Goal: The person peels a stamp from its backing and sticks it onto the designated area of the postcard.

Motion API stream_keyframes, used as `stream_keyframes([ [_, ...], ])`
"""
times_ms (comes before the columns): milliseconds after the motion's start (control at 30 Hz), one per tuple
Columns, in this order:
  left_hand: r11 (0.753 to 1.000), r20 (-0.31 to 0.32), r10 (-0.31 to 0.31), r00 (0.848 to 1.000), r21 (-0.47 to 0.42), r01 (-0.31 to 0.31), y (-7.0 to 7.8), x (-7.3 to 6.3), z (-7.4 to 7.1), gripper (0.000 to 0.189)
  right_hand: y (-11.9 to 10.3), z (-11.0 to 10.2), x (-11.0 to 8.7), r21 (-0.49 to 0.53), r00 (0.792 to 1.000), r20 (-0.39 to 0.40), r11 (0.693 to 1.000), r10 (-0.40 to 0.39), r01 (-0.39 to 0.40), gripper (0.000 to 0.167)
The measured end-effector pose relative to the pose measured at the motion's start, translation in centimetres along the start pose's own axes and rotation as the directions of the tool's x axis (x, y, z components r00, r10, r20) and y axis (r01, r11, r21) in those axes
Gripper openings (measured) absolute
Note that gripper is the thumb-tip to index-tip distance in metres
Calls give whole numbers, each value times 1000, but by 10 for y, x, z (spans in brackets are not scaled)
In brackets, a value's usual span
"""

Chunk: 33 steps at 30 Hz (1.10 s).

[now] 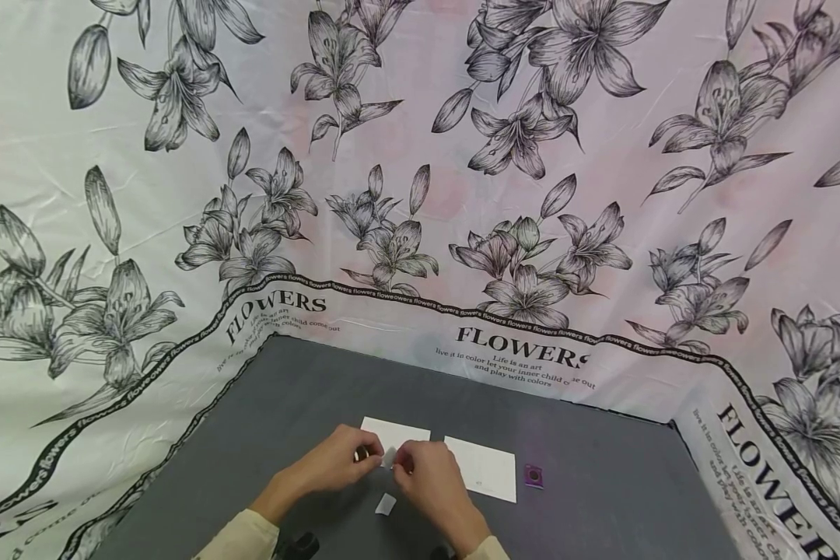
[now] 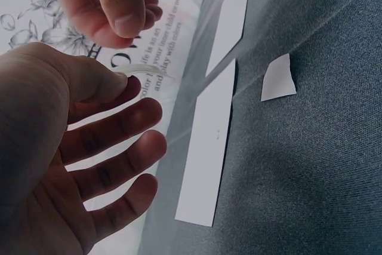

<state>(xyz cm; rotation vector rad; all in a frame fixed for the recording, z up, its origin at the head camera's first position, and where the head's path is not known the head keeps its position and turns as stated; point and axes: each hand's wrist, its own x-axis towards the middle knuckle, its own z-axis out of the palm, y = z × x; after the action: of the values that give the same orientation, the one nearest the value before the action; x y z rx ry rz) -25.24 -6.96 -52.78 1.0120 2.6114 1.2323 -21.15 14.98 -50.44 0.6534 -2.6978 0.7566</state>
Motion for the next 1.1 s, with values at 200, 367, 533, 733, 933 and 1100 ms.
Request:
stream_keyframes([
  [200,1000,7,19,1000,-6,-19,1,1,1,8,-2,1,1,23,1000,25,1000,-2,1,13],
  [367,999,16,36,999,-18,-36,0,2,4,8,-2,2,1,33,999,47,999,-4,3,12],
  [533,999,25,38,999,-29,-37,0,2,5,10,-2,2,1,39,998,57,999,-4,2,10],
  [733,998,34,53,998,-43,-51,1,1,5,10,-2,2,0,29,999,47,1000,-8,7,11],
  [933,998,35,54,998,-42,-52,3,1,4,10,-1,3,-1,33,998,54,999,13,-14,10],
  [1100,998,36,46,998,-55,-44,3,0,5,12,-1,3,-2,41,999,49,999,21,-23,10],
])
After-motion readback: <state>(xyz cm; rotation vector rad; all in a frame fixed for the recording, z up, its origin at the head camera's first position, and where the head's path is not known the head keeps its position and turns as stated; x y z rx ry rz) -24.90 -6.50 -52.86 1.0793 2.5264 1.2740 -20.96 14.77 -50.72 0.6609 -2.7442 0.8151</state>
